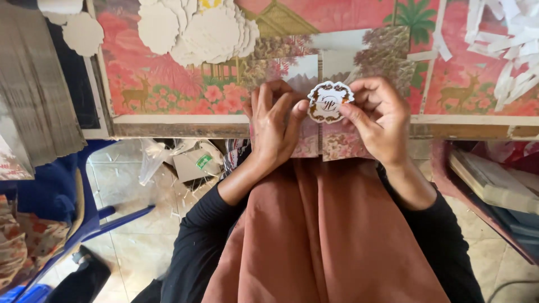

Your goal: Assembling decorative paper cards by folding them and applying a paper seal

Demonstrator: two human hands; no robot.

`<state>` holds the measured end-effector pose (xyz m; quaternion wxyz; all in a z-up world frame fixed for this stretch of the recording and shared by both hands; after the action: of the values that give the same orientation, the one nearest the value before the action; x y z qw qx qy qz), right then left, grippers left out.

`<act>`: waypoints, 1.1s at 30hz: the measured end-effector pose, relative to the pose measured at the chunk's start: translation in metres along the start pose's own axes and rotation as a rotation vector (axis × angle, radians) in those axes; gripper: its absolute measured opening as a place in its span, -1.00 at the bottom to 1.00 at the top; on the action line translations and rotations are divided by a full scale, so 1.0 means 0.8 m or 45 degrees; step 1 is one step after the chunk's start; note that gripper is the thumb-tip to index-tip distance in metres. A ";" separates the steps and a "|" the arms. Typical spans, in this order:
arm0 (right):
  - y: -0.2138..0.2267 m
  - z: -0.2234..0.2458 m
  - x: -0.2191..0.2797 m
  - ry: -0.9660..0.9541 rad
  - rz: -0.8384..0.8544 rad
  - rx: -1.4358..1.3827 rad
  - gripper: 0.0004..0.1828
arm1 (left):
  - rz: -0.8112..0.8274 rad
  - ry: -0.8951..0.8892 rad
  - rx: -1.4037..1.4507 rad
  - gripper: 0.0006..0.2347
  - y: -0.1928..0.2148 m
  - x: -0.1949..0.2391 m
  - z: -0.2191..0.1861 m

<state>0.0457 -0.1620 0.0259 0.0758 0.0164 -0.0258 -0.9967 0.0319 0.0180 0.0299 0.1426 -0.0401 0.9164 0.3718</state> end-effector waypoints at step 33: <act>0.128 -0.081 -0.166 0.828 0.074 1.284 -0.61 | -0.620 0.205 -0.490 -0.83 0.138 -0.045 0.169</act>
<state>0.1948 -0.2458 -0.0294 0.0900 0.3538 -0.4715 -0.8027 0.0780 0.1900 0.0215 0.1441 -0.3137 0.8011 0.4889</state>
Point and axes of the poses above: each hand's wrist, its own x-axis away from the middle knuckle, its own y-axis out of the back of the hand, z = x × y, the point moved 6 cm from there along -x, towards the middle knuckle, and after that the axes turned 4 degrees about -x, right-handed, at the moved point
